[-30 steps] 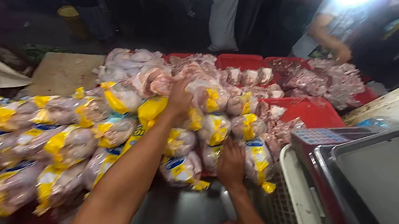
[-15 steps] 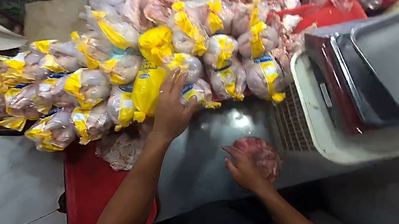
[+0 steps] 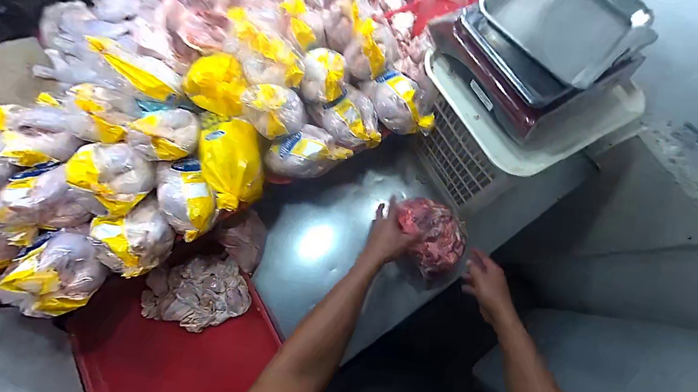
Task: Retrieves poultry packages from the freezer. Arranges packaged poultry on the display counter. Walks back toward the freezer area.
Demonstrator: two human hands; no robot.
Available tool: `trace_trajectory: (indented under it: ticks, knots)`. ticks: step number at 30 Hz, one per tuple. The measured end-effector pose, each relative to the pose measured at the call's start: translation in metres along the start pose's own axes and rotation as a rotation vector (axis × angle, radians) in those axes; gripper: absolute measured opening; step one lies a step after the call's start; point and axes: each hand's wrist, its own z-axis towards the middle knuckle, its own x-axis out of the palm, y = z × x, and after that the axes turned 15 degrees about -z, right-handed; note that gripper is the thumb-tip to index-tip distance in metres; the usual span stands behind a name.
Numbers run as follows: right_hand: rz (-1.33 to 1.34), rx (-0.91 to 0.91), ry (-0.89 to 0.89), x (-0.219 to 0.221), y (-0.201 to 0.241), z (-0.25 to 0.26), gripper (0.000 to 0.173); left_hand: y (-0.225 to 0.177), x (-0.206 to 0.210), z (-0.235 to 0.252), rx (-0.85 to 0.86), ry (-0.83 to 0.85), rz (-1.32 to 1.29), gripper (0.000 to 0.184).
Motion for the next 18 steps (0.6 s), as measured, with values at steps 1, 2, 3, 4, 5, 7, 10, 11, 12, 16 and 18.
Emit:
trace_trajectory:
  ticks: [1, 2, 3, 4, 5, 7, 10, 11, 12, 16, 18]
  knots:
    - [0.123, 0.073, 0.045, 0.013, -0.012, 0.004, 0.060, 0.000, 0.005, 0.020, -0.032, 0.029, 0.021, 0.119]
    - [0.206, 0.123, 0.079, 0.025, -0.019, 0.006, 0.068, -0.001, 0.009, 0.034, -0.088, 0.075, 0.033, 0.118]
    - [0.279, 0.155, 0.103, 0.034, -0.020, 0.007, 0.071, -0.002, 0.010, 0.045, -0.141, 0.112, 0.039, 0.116]
    - [0.352, 0.174, 0.119, 0.041, -0.018, 0.009, 0.070, -0.003, 0.009, 0.052, -0.169, 0.139, 0.037, 0.112]
    - [0.420, 0.187, 0.123, 0.047, -0.017, 0.012, 0.068, -0.001, 0.008, 0.056, -0.170, 0.153, 0.023, 0.110]
    - [0.524, 0.201, 0.099, 0.059, -0.023, 0.019, 0.063, 0.010, 0.006, 0.051, -0.151, 0.159, -0.019, 0.111]
    - [0.539, 0.157, 0.092, 0.068, -0.042, 0.037, 0.054, 0.041, 0.005, 0.023, -0.148, 0.152, -0.103, 0.116]
    - [0.511, 0.107, 0.099, 0.071, -0.045, 0.041, 0.057, 0.054, 0.005, 0.009, -0.153, 0.133, -0.145, 0.111]
    - [0.486, 0.052, 0.103, 0.075, -0.044, 0.044, 0.062, 0.066, 0.004, -0.006, -0.160, 0.094, -0.200, 0.108]
    - [0.349, -0.159, 0.111, 0.084, 0.009, 0.011, 0.082, 0.084, -0.008, -0.080, -0.118, -0.192, -0.490, 0.107]
    - [0.318, -0.333, 0.160, 0.083, 0.078, -0.004, 0.082, 0.052, -0.057, -0.097, -0.008, -0.338, -0.577, 0.102]
